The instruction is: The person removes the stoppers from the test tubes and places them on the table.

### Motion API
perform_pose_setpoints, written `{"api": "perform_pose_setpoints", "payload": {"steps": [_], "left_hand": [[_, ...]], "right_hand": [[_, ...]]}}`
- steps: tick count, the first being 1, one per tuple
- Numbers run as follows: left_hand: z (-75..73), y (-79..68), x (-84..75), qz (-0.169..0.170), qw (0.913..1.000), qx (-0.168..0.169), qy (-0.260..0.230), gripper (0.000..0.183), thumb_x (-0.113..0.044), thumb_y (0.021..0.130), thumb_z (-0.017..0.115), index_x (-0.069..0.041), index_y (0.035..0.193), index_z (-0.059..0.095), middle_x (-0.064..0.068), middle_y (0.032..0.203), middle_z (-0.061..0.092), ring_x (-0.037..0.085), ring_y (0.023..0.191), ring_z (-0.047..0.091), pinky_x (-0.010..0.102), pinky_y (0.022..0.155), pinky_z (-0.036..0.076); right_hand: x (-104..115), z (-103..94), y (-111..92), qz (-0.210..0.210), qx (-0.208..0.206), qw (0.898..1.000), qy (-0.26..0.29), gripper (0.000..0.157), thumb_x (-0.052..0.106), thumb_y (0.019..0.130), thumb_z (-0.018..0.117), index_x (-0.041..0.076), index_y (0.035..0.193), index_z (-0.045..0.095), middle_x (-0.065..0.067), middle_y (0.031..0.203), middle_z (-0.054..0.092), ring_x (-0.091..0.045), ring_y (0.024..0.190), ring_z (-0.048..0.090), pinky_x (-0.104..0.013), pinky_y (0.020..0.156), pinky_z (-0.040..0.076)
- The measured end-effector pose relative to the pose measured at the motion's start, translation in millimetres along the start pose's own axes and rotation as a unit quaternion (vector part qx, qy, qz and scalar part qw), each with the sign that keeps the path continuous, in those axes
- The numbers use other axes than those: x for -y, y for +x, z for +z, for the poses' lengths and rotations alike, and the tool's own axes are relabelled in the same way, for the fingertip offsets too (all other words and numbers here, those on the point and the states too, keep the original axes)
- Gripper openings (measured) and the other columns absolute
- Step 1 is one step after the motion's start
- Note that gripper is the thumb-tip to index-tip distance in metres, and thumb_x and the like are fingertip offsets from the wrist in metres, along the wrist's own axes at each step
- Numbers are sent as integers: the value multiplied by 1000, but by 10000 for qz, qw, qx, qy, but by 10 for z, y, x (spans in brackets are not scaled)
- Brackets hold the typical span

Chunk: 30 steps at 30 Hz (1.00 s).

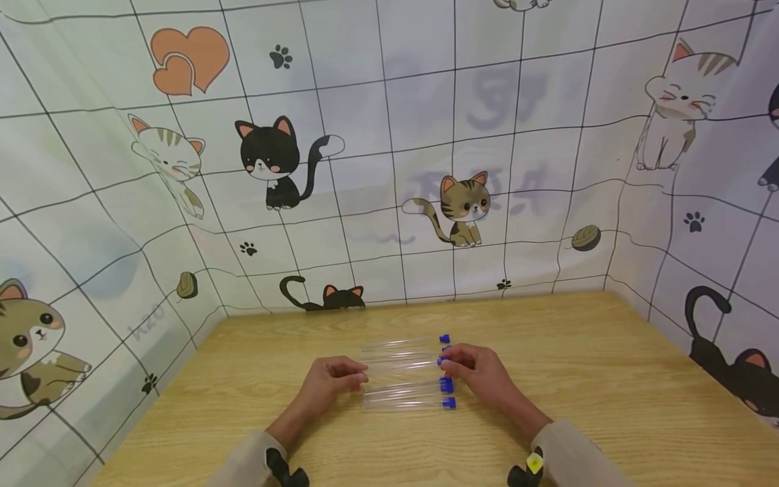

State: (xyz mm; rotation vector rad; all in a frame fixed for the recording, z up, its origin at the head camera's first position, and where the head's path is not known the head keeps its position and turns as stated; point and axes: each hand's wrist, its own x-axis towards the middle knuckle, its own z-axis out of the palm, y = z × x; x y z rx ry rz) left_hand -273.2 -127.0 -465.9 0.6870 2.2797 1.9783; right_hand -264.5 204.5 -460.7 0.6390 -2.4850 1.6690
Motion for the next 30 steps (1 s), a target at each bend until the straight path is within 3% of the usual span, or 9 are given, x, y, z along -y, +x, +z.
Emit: {"api": "perform_pose_setpoints", "payload": {"steps": [5, 11, 20, 26, 30], "left_hand": [[-4, 9, 11, 5, 10000, 19, 19, 24, -7, 85, 72, 9, 104, 68, 15, 94, 70, 36, 79, 66, 37, 72, 54], [3, 13, 12, 41, 9998, -33, 202, 25, -12, 84, 74, 5, 102, 70, 9, 92, 71, 30, 76, 67, 34, 70, 54], [-2, 3, 29, 126, 9956, -329, 866, 22, -20, 85, 74, -3, 99, 74, 7, 96, 71, 14, 80, 63, 25, 67, 49], [-13, 13, 50, 147, 9929, -435, 1095, 19, -18, 85, 74, -4, 98, 75, 2, 94, 72, 14, 82, 63, 24, 67, 49], [-14, 19, 48, 81, 9921, -516, 1139, 20, -20, 84, 75, -4, 97, 75, 0, 91, 72, 12, 77, 61, 24, 64, 48]], "right_hand": [[14, 19, -4, -264, 12, 9993, -245, 23, 21, 96, 60, 3, 109, 62, -6, 98, 66, -15, 88, 66, -27, 75, 52], [25, 29, 8, -461, -44, 9983, -368, 16, 9, 96, 57, -1, 108, 60, -10, 98, 64, -20, 86, 66, -29, 74, 53], [-2, 18, -13, -132, -262, 9990, -328, 19, 23, 94, 62, 8, 106, 63, -4, 97, 66, -15, 86, 66, -27, 75, 52], [-12, -9, -2, 117, -338, 9991, -205, 19, 23, 92, 65, 8, 104, 64, -5, 99, 67, -20, 90, 66, -26, 76, 52], [8, -19, 7, 164, -375, 9977, -534, 16, 26, 91, 66, 12, 99, 67, 1, 97, 67, -17, 91, 64, -27, 78, 50]]}}
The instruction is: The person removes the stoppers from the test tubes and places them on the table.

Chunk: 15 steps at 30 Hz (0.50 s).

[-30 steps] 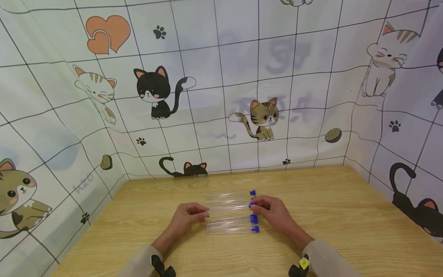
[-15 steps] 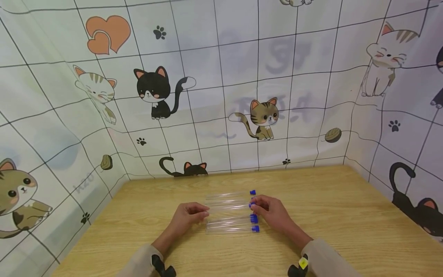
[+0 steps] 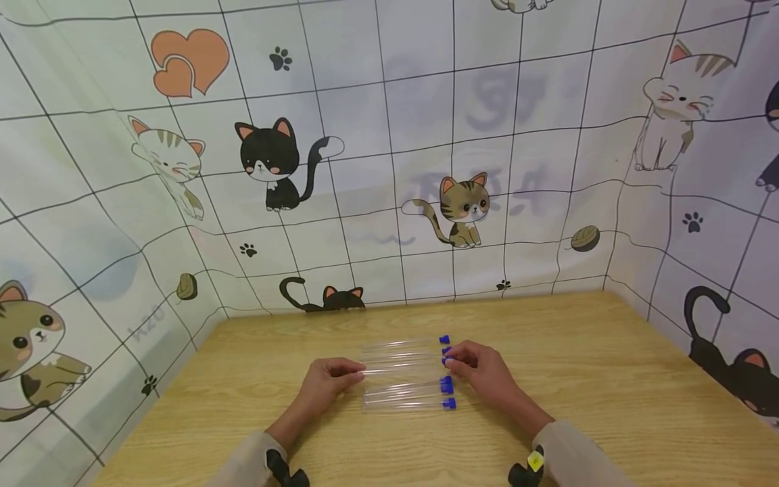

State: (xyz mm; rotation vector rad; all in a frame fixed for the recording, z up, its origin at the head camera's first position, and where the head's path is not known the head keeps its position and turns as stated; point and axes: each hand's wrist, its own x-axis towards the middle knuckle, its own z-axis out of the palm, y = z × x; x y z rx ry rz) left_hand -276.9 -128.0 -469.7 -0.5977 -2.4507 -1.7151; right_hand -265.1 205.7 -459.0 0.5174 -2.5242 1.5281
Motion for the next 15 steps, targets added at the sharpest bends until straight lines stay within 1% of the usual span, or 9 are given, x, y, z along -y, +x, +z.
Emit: {"api": "perform_pose_setpoints", "payload": {"steps": [2, 5, 9, 12, 15], "left_hand": [[-4, 0, 1, -70, 10000, -41, 31, 20, -21, 84, 75, -5, 96, 75, -1, 90, 72, 12, 75, 59, 24, 63, 48], [-10, 2, 5, -181, 9998, -61, 100, 20, -22, 84, 75, -7, 96, 76, -3, 89, 71, 12, 73, 58, 24, 62, 47], [-11, 1, 6, -190, 9997, -79, 118, 18, -20, 84, 75, -7, 96, 76, -3, 88, 71, 10, 71, 56, 24, 61, 46], [-10, -4, -3, -178, 9997, -112, 97, 17, -20, 84, 75, -7, 96, 76, 1, 89, 71, 10, 68, 54, 23, 59, 45], [-6, -2, 5, -187, 9997, -123, 29, 17, -18, 84, 75, -5, 95, 76, 4, 92, 72, 11, 71, 55, 23, 60, 45]], "right_hand": [[-5, 0, 8, 20, -36, 9996, -279, 14, 28, 91, 67, 16, 97, 68, 5, 95, 67, -15, 90, 62, -28, 78, 50], [-24, -5, 16, 78, -84, 9978, -645, 13, 30, 89, 68, 19, 94, 70, 9, 92, 66, -14, 87, 59, -30, 74, 48], [-41, -7, 15, 259, -104, 9963, -819, 12, 30, 88, 70, 19, 94, 71, 9, 90, 66, -16, 83, 55, -29, 68, 45], [-45, -12, 14, 296, -133, 9957, -870, 12, 27, 87, 71, 18, 94, 72, 7, 93, 67, -16, 84, 56, -31, 70, 46], [-43, -23, 11, 282, -179, 9943, -1014, 9, 24, 86, 72, 17, 93, 72, 5, 96, 67, -17, 90, 59, -36, 77, 48]]}}
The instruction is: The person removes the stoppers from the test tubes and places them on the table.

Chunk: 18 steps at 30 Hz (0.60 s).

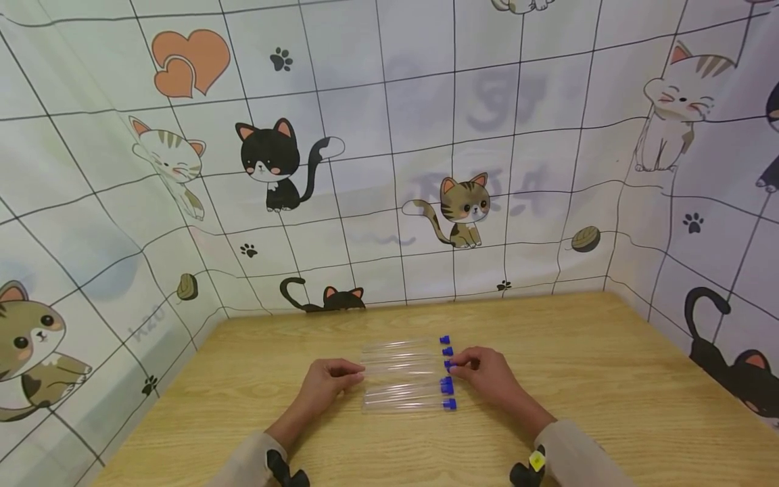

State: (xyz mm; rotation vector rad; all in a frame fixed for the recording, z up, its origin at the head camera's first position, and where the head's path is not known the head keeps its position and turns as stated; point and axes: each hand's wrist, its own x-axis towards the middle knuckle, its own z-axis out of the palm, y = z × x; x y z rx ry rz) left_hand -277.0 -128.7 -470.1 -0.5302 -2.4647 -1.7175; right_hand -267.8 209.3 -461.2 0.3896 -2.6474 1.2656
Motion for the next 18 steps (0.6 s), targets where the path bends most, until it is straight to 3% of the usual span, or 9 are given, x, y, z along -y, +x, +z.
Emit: {"api": "perform_pose_setpoints", "payload": {"steps": [5, 12, 18], "left_hand": [[12, 14, 39, 71, 9996, 46, 255, 13, -15, 84, 74, -6, 94, 76, 4, 94, 71, 13, 79, 58, 24, 63, 46], [14, 4, 50, 330, 9949, 235, 918, 11, -18, 84, 74, -11, 93, 75, -3, 88, 69, 11, 78, 59, 26, 68, 47], [13, 2, 52, 449, 9927, 229, 1099, 10, -16, 84, 74, -11, 93, 75, -5, 84, 67, 10, 75, 56, 26, 67, 47]], "right_hand": [[4, -35, -11, -46, 79, 9999, -126, 7, 18, 86, 72, 16, 93, 72, 2, 98, 66, -19, 93, 60, -41, 81, 47], [12, -61, -18, -97, 243, 9997, 7, 7, 18, 86, 72, 15, 93, 72, 2, 98, 66, -16, 88, 58, -37, 76, 46], [-14, -46, -9, -8, 233, 9997, 8, 8, 19, 86, 73, 15, 93, 72, 3, 95, 67, -14, 86, 60, -36, 76, 47]]}}
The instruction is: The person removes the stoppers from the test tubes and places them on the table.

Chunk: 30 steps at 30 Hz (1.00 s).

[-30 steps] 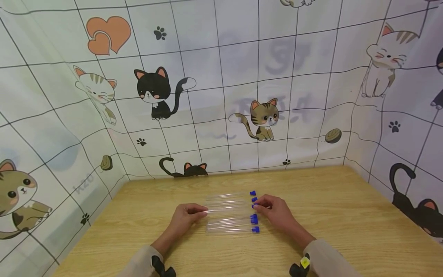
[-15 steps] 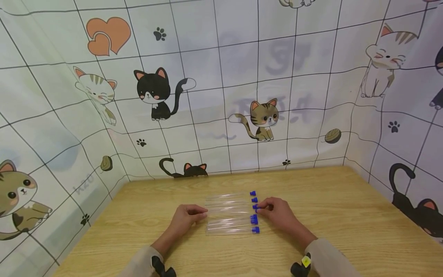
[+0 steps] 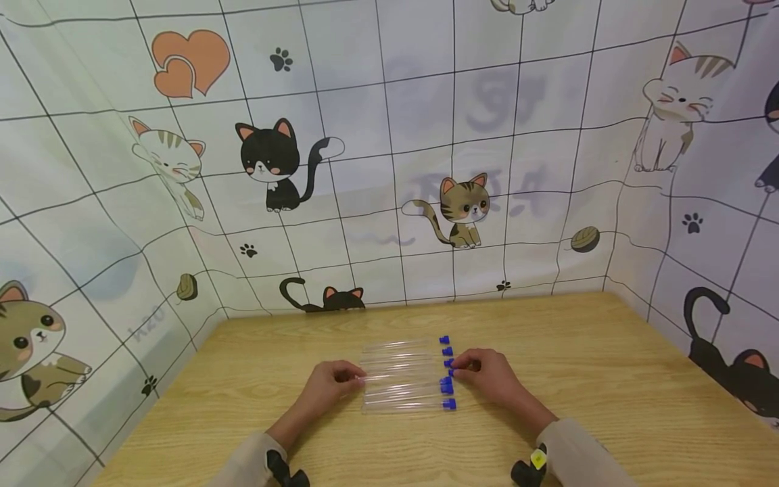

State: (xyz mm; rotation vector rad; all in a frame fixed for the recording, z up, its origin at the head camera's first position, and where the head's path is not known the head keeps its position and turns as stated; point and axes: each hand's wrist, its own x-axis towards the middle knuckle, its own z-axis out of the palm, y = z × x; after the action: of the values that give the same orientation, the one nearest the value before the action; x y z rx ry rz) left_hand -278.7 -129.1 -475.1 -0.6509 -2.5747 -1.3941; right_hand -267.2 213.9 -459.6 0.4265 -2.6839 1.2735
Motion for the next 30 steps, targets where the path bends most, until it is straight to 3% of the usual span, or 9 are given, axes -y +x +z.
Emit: {"api": "perform_pose_setpoints", "payload": {"steps": [17, 30], "left_hand": [[-6, -5, -10, 30, 10000, -61, 46, 11, -15, 84, 74, -9, 93, 74, -5, 78, 64, 9, 72, 57, 25, 65, 47], [-11, -14, -32, -86, 9998, -36, 162, 9, -14, 85, 73, -12, 94, 73, -7, 77, 61, 9, 71, 55, 25, 64, 46]], "right_hand": [[-14, 12, 0, -89, -56, 9999, -57, 12, 23, 86, 73, 15, 95, 71, 6, 91, 65, -13, 82, 57, -32, 73, 46], [-3, 7, 10, -126, -93, 9999, -20, 9, 16, 87, 72, 13, 95, 70, 4, 88, 65, -15, 81, 58, -30, 72, 47]]}}
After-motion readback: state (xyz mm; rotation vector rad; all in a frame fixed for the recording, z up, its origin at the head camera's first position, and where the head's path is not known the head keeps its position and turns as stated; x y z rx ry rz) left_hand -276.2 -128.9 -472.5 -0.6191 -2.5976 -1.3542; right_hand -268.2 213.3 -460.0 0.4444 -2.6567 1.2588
